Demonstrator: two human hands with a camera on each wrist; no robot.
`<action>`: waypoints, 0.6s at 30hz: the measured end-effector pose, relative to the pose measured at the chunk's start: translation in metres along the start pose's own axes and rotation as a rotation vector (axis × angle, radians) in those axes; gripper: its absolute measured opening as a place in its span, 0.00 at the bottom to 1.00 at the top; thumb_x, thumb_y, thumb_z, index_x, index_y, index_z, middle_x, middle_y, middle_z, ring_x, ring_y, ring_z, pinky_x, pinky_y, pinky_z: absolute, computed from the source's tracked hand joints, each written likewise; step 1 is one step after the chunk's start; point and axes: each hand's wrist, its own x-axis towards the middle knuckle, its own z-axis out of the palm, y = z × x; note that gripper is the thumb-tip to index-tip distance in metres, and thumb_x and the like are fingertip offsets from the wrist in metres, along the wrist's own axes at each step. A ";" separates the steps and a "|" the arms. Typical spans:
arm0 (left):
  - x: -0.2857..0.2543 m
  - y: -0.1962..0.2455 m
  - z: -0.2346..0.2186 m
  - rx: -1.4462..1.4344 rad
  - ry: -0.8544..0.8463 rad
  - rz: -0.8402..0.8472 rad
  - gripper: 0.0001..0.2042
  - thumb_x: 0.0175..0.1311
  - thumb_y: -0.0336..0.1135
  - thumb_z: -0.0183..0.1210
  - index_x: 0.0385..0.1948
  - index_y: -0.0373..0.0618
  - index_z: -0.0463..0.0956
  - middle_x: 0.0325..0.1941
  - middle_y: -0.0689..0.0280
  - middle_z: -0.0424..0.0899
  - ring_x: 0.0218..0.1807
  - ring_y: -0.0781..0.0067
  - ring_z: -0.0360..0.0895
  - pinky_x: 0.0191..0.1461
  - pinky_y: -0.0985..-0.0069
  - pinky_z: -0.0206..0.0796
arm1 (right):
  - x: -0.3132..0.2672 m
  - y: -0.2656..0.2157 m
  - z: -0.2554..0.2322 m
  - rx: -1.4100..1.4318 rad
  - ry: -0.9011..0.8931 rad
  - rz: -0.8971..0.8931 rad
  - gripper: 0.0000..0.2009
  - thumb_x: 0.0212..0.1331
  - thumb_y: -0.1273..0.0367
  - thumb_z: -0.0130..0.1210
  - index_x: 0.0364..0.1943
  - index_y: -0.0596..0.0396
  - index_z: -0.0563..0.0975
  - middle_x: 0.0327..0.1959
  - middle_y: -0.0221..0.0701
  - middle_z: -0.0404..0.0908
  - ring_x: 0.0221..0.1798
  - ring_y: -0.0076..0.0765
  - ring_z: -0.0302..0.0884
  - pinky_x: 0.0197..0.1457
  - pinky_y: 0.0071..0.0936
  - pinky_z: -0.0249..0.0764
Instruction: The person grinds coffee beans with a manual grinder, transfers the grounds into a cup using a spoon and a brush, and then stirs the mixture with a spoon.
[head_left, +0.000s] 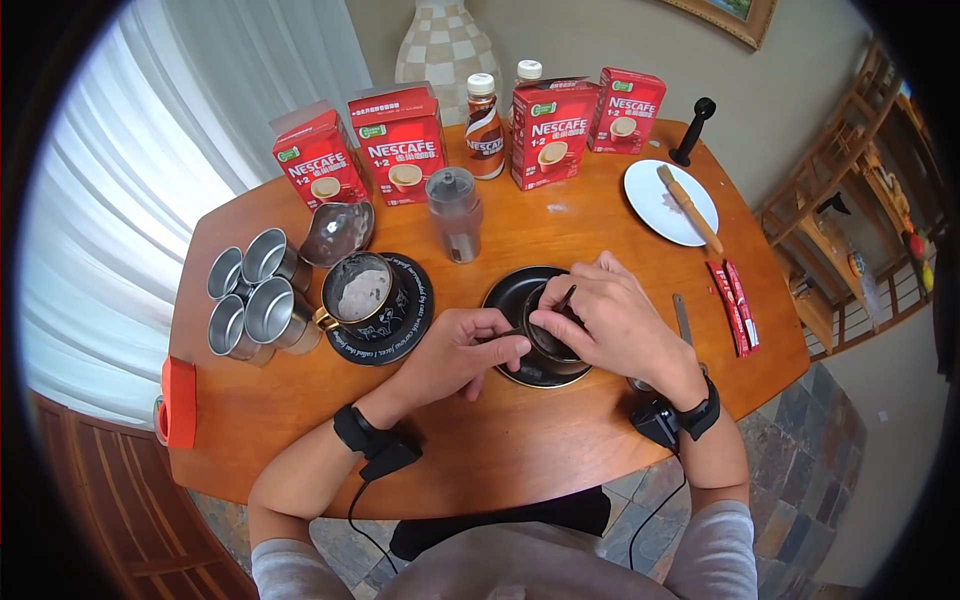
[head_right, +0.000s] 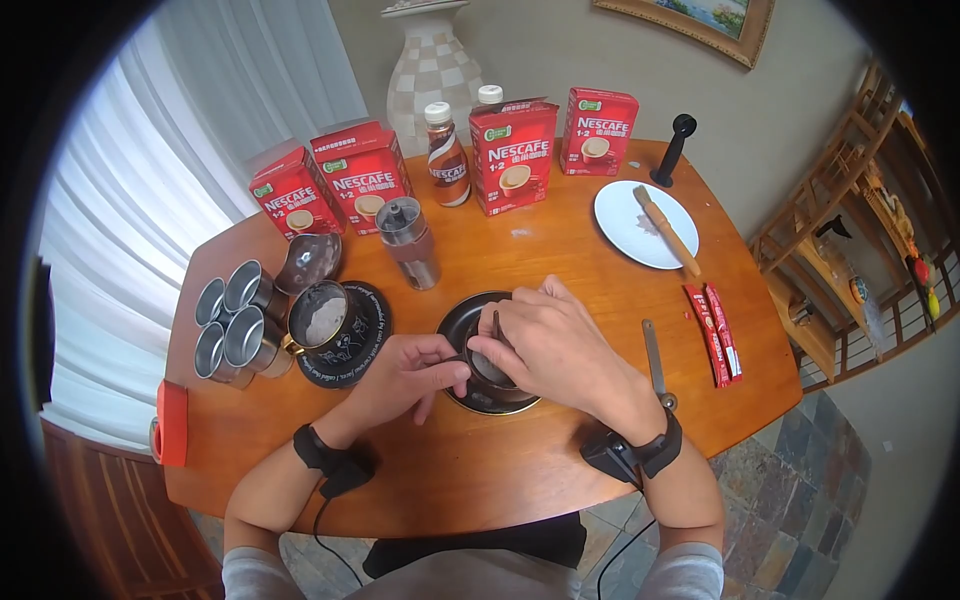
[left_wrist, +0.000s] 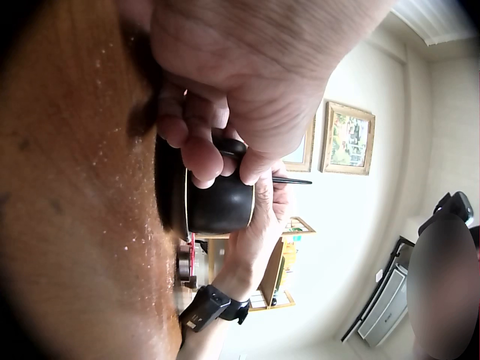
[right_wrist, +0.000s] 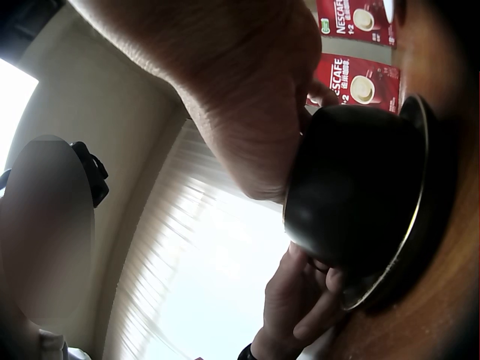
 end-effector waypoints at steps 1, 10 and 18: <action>0.000 0.000 0.000 0.000 0.000 -0.001 0.10 0.75 0.36 0.62 0.37 0.37 0.80 0.34 0.65 0.88 0.14 0.82 0.73 0.16 0.83 0.59 | 0.000 -0.001 -0.001 -0.005 -0.002 0.001 0.12 0.68 0.60 0.63 0.33 0.54 0.84 0.28 0.37 0.82 0.36 0.43 0.78 0.48 0.37 0.65; -0.001 0.001 0.001 0.000 0.008 -0.007 0.10 0.75 0.37 0.62 0.37 0.37 0.80 0.34 0.65 0.88 0.14 0.82 0.73 0.16 0.83 0.59 | -0.001 0.001 0.002 -0.015 -0.002 -0.019 0.12 0.68 0.59 0.63 0.34 0.53 0.84 0.27 0.35 0.81 0.36 0.41 0.78 0.48 0.37 0.65; 0.000 -0.002 -0.001 -0.005 -0.007 0.009 0.10 0.75 0.37 0.62 0.37 0.38 0.80 0.34 0.65 0.88 0.14 0.82 0.73 0.16 0.84 0.59 | -0.001 0.000 0.000 -0.022 -0.017 -0.006 0.13 0.69 0.59 0.62 0.34 0.54 0.83 0.28 0.35 0.81 0.38 0.41 0.79 0.48 0.37 0.65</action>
